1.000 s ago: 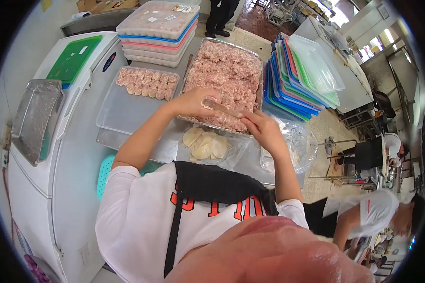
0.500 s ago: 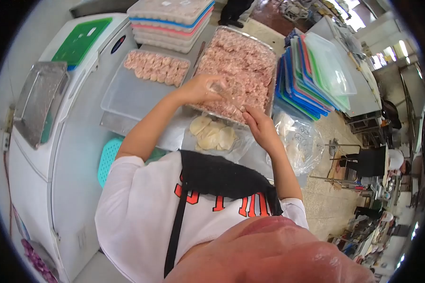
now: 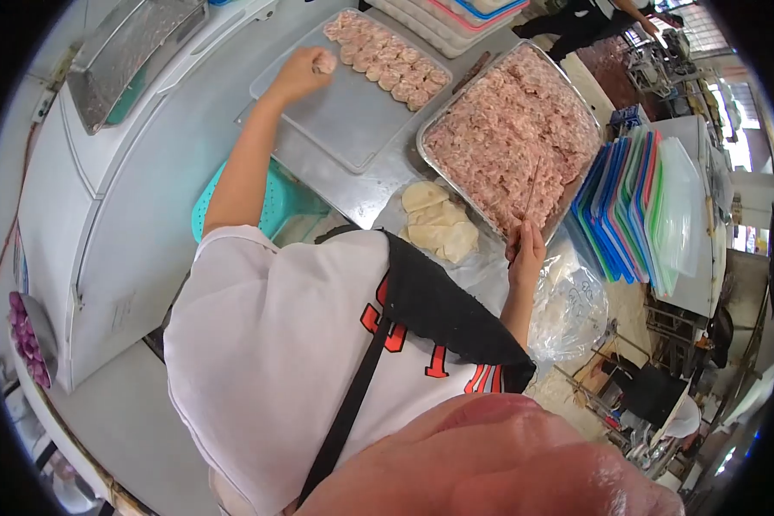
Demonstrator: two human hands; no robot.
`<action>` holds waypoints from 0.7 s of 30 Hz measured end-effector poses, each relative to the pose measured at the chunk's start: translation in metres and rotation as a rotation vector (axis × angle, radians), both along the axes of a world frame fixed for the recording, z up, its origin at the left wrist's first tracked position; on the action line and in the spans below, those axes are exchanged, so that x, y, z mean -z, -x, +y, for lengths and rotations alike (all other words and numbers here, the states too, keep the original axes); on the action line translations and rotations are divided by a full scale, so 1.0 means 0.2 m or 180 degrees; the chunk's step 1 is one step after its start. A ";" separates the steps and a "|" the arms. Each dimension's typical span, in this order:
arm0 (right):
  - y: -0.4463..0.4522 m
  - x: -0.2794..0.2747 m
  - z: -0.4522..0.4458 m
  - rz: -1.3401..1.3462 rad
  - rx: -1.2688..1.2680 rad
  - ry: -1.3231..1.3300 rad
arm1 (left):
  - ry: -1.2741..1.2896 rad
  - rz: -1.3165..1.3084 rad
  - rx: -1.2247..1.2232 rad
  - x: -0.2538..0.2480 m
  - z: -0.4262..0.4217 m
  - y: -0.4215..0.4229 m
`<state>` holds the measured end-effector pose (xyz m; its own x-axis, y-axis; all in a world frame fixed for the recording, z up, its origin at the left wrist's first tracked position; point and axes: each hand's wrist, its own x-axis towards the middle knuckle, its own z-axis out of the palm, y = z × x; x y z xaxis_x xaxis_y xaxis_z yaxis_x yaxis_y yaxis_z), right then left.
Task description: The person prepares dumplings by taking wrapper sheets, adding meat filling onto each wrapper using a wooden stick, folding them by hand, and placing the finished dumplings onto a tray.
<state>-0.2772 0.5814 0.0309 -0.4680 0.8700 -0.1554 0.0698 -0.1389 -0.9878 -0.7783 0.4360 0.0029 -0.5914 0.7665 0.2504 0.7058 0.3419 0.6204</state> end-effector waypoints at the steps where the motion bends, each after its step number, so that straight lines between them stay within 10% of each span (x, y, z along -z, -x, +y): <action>1: 0.00 0.00 0.01 -0.0054 -0.0038 -0.0045 | 0.0080 0.0091 -0.0230 0.01 0.00 0.04; 8: 0.02 -0.03 -0.01 -0.0293 -0.0001 -0.0150 | 0.0213 0.0311 -0.1078 0.18 0.21 0.21; 21: 0.03 -0.03 0.00 -0.0437 0.0071 -0.0112 | 0.0925 0.0224 -0.0350 0.21 0.43 0.28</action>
